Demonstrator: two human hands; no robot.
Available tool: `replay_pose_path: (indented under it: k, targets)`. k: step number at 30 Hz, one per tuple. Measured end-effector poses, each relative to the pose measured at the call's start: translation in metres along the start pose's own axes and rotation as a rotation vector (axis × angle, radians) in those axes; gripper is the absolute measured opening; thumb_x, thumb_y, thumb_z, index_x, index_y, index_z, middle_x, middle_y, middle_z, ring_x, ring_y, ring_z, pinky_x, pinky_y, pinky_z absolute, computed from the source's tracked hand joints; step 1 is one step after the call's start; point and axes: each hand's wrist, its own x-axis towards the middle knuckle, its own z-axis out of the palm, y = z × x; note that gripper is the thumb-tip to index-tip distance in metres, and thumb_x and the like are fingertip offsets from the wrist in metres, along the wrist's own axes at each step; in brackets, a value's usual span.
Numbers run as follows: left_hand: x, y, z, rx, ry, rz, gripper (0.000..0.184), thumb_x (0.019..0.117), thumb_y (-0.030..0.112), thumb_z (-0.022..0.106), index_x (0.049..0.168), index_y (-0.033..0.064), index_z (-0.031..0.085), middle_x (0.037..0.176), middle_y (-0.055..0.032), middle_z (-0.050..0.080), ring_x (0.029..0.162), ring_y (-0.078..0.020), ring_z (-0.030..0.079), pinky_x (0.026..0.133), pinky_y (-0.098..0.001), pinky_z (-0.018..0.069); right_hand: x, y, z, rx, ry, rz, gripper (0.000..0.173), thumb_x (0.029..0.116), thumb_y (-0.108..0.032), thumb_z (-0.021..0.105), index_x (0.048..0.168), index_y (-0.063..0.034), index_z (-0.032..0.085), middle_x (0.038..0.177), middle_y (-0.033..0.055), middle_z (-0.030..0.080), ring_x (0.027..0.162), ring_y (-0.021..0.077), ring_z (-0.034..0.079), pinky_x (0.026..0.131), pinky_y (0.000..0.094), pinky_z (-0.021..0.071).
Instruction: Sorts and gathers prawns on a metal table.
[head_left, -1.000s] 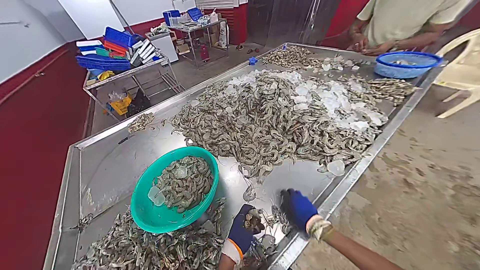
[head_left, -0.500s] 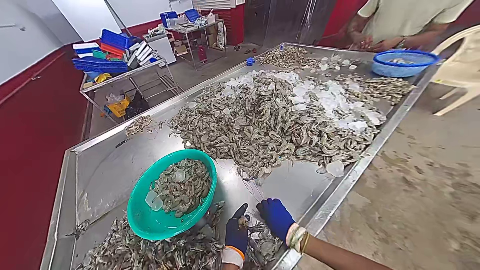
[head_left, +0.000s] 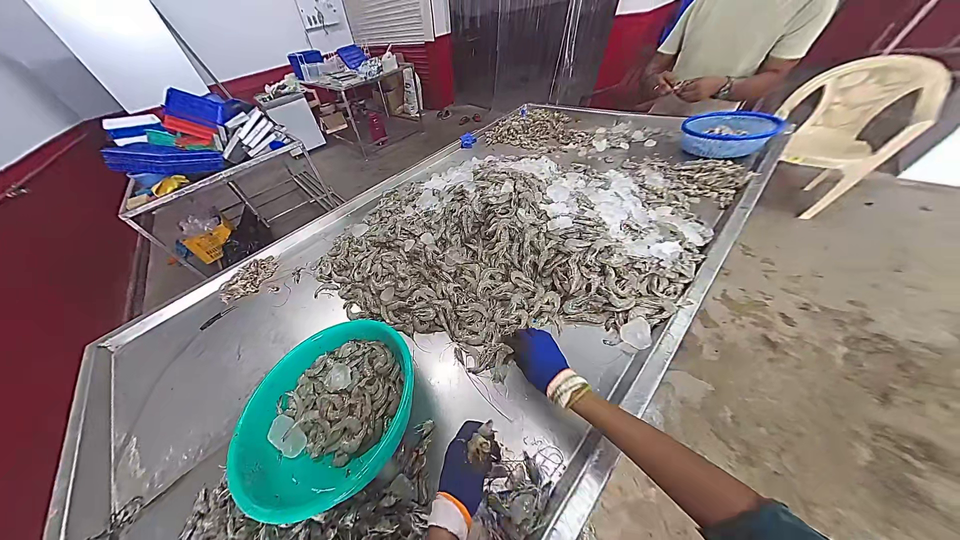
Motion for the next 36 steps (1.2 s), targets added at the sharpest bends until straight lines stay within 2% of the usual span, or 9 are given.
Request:
replay_pose_path:
  k: [6, 9, 14, 18, 22, 24, 28, 32, 36]
  targets:
    - [-0.016, -0.015, -0.007, -0.142, 0.265, 0.102, 0.026, 0.0854, -0.008, 0.066, 0.112, -0.0103, 0.066, 0.095, -0.0123, 0.07, 0.083, -0.0074, 0.065, 0.079, -0.0252, 0.056, -0.014, -0.005, 0.03, 0.238, -0.102, 0.17, 0.03, 0.0976, -0.022, 0.065, 0.121, -0.0037, 0.068, 0.117, 0.0229, 0.07, 0.116, 0.0415, 0.065, 0.098, 0.0621, 0.0503]
    - [-0.018, -0.007, 0.0, -0.225, 0.217, 0.019, 0.031, 0.0881, -0.012, 0.063, 0.117, -0.0038, 0.068, 0.109, -0.0141, 0.074, 0.093, -0.0192, 0.075, 0.078, -0.0365, 0.0644, -0.061, -0.003, 0.025, 0.617, 0.109, 0.198, 0.021, 0.0937, -0.013, 0.07, 0.111, -0.0018, 0.073, 0.096, 0.0163, 0.075, 0.091, 0.0291, 0.072, 0.087, 0.0521, 0.0561]
    - [-0.001, 0.005, 0.038, -0.031, 0.189, 0.214, 0.053, 0.0907, -0.011, 0.056, 0.143, 0.0004, 0.057, 0.13, -0.0193, 0.067, 0.109, -0.0224, 0.069, 0.099, -0.0402, 0.0541, -0.102, -0.035, 0.02, 1.233, 0.152, 0.15, 0.017, 0.0861, -0.001, 0.072, 0.103, -0.0006, 0.071, 0.077, 0.0008, 0.072, 0.064, 0.0075, 0.067, 0.066, 0.0275, 0.0599]
    - [-0.002, 0.015, 0.05, 0.004, 0.198, 0.139, 0.043, 0.0881, -0.01, 0.06, 0.13, -0.0016, 0.064, 0.114, -0.0181, 0.07, 0.097, -0.0223, 0.07, 0.09, -0.0413, 0.0579, -0.124, -0.049, 0.027, 1.074, 0.279, 0.019, 0.016, 0.086, 0.002, 0.066, 0.099, -0.0018, 0.074, 0.085, 0.0018, 0.074, 0.073, 0.0075, 0.069, 0.072, 0.0285, 0.0592]
    - [-0.011, 0.028, 0.034, 0.09, 0.064, 0.0, 0.048, 0.0842, -0.016, 0.059, 0.13, -0.0017, 0.062, 0.114, -0.0203, 0.069, 0.096, -0.0265, 0.07, 0.084, -0.0456, 0.0584, -0.128, -0.023, 0.026, 0.689, 0.494, -0.145, 0.023, 0.0882, 0.01, 0.059, 0.102, 0.0019, 0.076, 0.101, 0.0194, 0.075, 0.094, 0.0327, 0.073, 0.088, 0.0503, 0.0597]
    - [-0.011, 0.029, 0.023, -0.049, 0.082, -0.012, 0.042, 0.0902, -0.015, 0.055, 0.131, -0.0042, 0.059, 0.11, -0.0186, 0.069, 0.088, -0.0225, 0.07, 0.073, -0.0404, 0.0603, -0.117, 0.006, 0.007, 0.53, 0.266, 0.024, 0.02, 0.0913, 0.002, 0.065, 0.109, 0.0003, 0.075, 0.109, 0.0232, 0.072, 0.103, 0.0381, 0.071, 0.094, 0.0552, 0.0552]
    - [-0.008, 0.018, 0.008, -0.316, 0.107, -0.011, 0.035, 0.0993, -0.007, 0.055, 0.134, -0.007, 0.054, 0.113, -0.0155, 0.068, 0.095, -0.0141, 0.069, 0.081, -0.0312, 0.0601, -0.099, 0.005, 0.023, 0.274, -0.367, 0.307, 0.051, 0.0993, -0.027, 0.067, 0.147, -0.0119, 0.056, 0.145, 0.0264, 0.054, 0.127, 0.0454, 0.059, 0.104, 0.0627, 0.0487]
    - [-0.005, 0.011, 0.003, -0.454, 0.202, 0.039, 0.037, 0.0971, -0.01, 0.054, 0.134, -0.0087, 0.053, 0.111, -0.0148, 0.068, 0.092, -0.0128, 0.069, 0.078, -0.0295, 0.0613, -0.124, -0.042, 0.056, 0.493, -0.408, 0.057, 0.035, 0.1025, -0.021, 0.06, 0.132, -0.003, 0.067, 0.126, 0.0243, 0.067, 0.119, 0.0394, 0.065, 0.105, 0.0575, 0.049]
    - [-0.016, 0.021, -0.015, -0.394, 0.327, -0.031, 0.041, 0.0927, -0.012, 0.058, 0.132, -0.008, 0.051, 0.093, -0.0091, 0.066, 0.074, -0.0082, 0.063, 0.069, -0.0245, 0.0561, -0.089, -0.027, 0.029, 0.378, -0.095, 0.061, 0.026, 0.102, -0.018, 0.06, 0.122, -0.0098, 0.075, 0.125, 0.0208, 0.07, 0.12, 0.0407, 0.065, 0.103, 0.0606, 0.0499]
